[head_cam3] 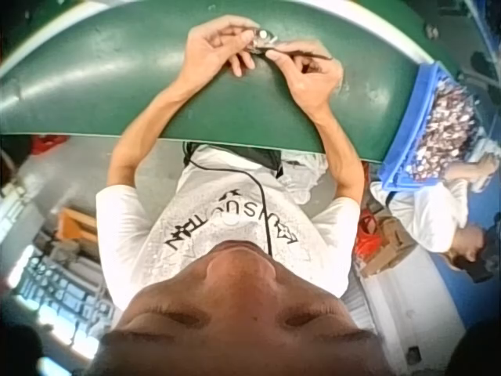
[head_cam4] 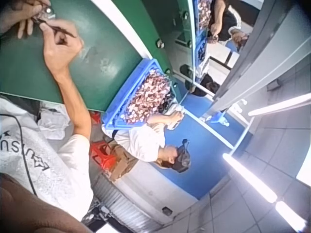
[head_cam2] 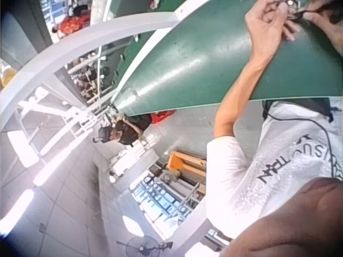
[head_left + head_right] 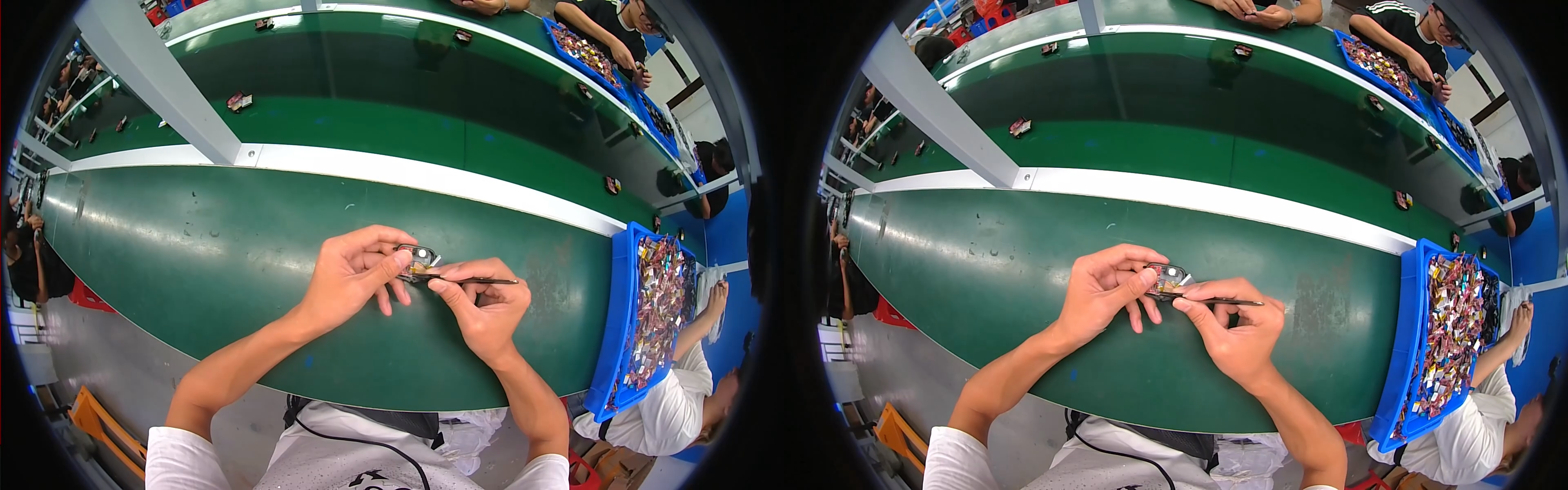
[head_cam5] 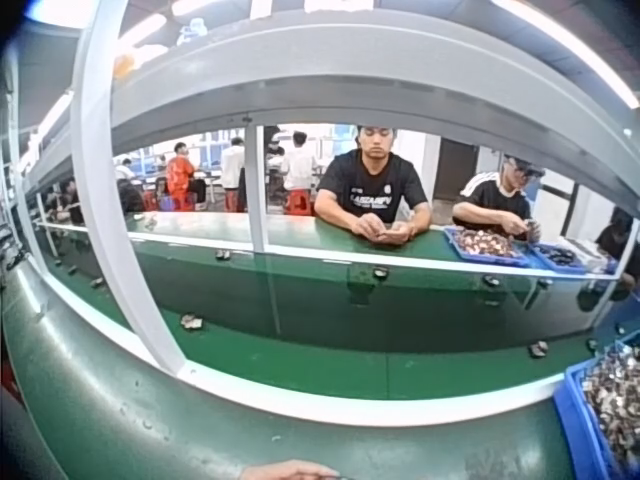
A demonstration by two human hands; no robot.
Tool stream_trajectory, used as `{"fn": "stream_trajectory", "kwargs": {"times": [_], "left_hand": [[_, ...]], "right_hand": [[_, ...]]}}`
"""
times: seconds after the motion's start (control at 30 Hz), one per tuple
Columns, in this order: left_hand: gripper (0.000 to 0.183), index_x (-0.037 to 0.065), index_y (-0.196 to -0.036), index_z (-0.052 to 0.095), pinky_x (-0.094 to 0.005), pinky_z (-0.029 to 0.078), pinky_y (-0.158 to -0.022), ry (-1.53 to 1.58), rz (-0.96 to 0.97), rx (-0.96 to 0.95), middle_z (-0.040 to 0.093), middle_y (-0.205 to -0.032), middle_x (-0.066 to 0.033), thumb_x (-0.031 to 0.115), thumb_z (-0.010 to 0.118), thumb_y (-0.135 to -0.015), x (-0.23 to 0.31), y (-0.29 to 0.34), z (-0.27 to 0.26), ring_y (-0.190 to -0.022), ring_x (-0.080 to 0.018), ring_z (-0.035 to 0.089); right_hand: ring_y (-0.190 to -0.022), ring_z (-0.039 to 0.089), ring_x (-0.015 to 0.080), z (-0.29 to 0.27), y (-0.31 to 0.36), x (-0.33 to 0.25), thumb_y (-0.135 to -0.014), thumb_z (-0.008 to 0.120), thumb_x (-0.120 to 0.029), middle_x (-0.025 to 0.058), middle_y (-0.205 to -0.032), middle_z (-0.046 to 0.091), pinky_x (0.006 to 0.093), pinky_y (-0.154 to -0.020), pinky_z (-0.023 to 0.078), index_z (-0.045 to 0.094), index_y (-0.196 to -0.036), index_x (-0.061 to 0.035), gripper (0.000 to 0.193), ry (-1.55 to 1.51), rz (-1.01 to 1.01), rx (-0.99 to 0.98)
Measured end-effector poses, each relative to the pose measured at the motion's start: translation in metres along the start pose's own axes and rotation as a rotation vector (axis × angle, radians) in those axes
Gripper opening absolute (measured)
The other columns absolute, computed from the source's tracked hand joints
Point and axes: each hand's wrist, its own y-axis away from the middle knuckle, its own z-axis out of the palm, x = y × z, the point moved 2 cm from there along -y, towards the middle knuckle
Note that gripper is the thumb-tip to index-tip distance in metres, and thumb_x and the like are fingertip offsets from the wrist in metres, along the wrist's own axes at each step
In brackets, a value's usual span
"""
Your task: The person is using tweezers to assemble small electronic components onto circuit boards on a production line.
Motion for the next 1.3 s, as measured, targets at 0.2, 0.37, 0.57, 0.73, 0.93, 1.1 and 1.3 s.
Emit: {"fn": "stream_trajectory", "kwargs": {"times": [0.2,0.37,0.57,0.73,0.93,1.1,1.3], "left_hand": [[0.025,-0.008,-0.121,0.062,-0.0272,0.058,-0.049,0.007,0.003,0.009,0.069,-0.099,-0.0155,0.008,0.061,-0.102,-0.0008,-0.0004,0.0002,-0.069,-0.0223,0.073],[0.025,-0.007,-0.121,0.064,-0.0278,0.058,-0.049,-0.005,0.014,0.011,0.070,-0.097,-0.0156,0.008,0.062,-0.101,-0.0008,-0.0003,0.0000,-0.068,-0.0226,0.073],[0.024,-0.007,-0.121,0.064,-0.0280,0.058,-0.050,-0.007,0.026,0.017,0.070,-0.095,-0.0158,0.008,0.061,-0.102,-0.0001,-0.0006,0.0004,-0.067,-0.0230,0.073],[0.027,-0.007,-0.124,0.061,-0.0280,0.059,-0.051,-0.017,0.042,0.029,0.071,-0.101,-0.0189,0.008,0.060,-0.102,-0.0017,0.0002,0.0015,-0.071,-0.0247,0.074],[0.027,-0.007,-0.125,0.059,-0.0278,0.059,-0.051,-0.018,0.052,0.039,0.071,-0.102,-0.0199,0.008,0.058,-0.103,-0.0035,0.0009,0.0020,-0.072,-0.0244,0.074],[0.026,-0.008,-0.125,0.059,-0.0275,0.059,-0.051,-0.033,0.075,0.039,0.071,-0.101,-0.0203,0.006,0.058,-0.103,-0.0008,0.0008,0.0032,-0.072,-0.0240,0.074],[0.024,-0.008,-0.123,0.061,-0.0272,0.058,-0.050,-0.042,0.121,0.048,0.072,-0.097,-0.0203,0.005,0.059,-0.102,0.0000,0.0015,0.0028,-0.070,-0.0235,0.074]], "right_hand": [[-0.047,0.041,-0.0009,0.0006,0.0002,0.0014,-0.079,0.084,0.004,0.0091,-0.090,0.078,0.0179,-0.043,0.029,0.073,-0.086,-0.0010,0.014,-0.011,-0.008,0.007],[-0.047,0.041,-0.0011,-0.0002,0.0005,0.0022,-0.079,0.084,0.003,0.0083,-0.087,0.078,0.0183,-0.043,0.028,0.073,-0.087,-0.0010,0.015,0.001,-0.020,-0.002],[-0.047,0.041,-0.0013,0.0011,0.0009,0.0001,-0.079,0.084,0.004,0.0083,-0.086,0.077,0.0184,-0.043,0.027,0.073,-0.087,-0.0002,0.014,-0.017,0.016,0.019],[-0.047,0.041,-0.0015,0.0022,0.0018,0.0000,-0.080,0.083,0.003,0.0082,-0.087,0.077,0.0185,-0.042,0.027,0.073,-0.089,0.0002,0.014,-0.036,0.049,0.036],[-0.047,0.042,-0.0015,0.0035,0.0022,0.0000,-0.080,0.084,0.002,0.0066,-0.086,0.077,0.0186,-0.042,0.026,0.073,-0.089,0.0000,0.014,-0.035,0.063,0.048],[-0.047,0.042,-0.0014,0.0026,0.0030,-0.0006,-0.080,0.085,0.001,0.0038,-0.080,0.074,0.0188,-0.043,0.026,0.073,-0.088,-0.0005,0.015,-0.012,0.047,0.064],[-0.047,0.042,-0.0016,0.0032,0.0022,-0.0016,-0.078,0.086,0.001,-0.0009,-0.070,0.068,0.0188,-0.043,0.026,0.073,-0.087,-0.0012,0.016,-0.010,0.028,0.064]]}}
